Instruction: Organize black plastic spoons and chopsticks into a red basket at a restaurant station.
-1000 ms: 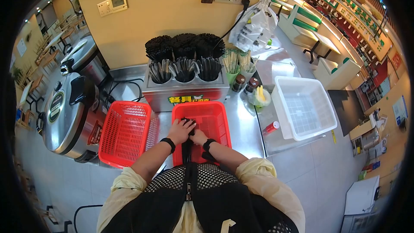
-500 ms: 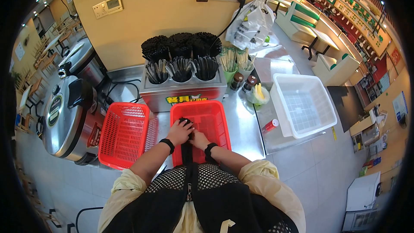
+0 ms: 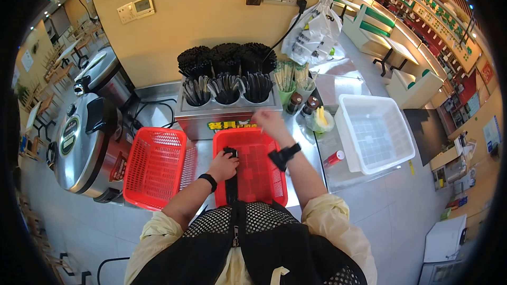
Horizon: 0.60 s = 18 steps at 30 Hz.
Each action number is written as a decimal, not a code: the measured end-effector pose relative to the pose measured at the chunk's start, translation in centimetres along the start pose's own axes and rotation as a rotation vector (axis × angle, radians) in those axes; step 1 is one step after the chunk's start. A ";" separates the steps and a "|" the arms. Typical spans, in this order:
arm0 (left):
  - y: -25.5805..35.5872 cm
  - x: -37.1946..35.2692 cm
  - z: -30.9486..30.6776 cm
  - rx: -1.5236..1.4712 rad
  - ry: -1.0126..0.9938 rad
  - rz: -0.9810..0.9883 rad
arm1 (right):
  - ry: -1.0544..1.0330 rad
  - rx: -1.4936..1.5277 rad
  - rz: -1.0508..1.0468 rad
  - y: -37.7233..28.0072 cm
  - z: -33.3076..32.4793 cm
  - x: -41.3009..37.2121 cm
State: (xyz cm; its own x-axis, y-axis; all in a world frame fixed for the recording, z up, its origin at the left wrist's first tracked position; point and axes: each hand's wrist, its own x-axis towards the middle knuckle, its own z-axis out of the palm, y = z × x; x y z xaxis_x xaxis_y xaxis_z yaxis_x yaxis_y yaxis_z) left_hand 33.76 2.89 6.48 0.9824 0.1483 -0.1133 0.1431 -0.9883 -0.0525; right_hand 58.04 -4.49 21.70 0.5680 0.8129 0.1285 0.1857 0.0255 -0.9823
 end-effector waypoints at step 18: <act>0.0 -0.1 -0.7 -0.026 0.005 -0.027 | 0.242 -0.457 0.182 4.5 -3.1 19.5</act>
State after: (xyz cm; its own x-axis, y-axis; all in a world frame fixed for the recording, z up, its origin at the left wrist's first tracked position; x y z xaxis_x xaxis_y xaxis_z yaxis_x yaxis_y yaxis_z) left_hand 33.75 2.87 7.16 0.9789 0.1744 -0.1069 0.1722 -0.9846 -0.0293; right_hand 72.44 9.65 20.18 0.7817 0.6222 0.0425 0.3657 -0.4021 -0.8394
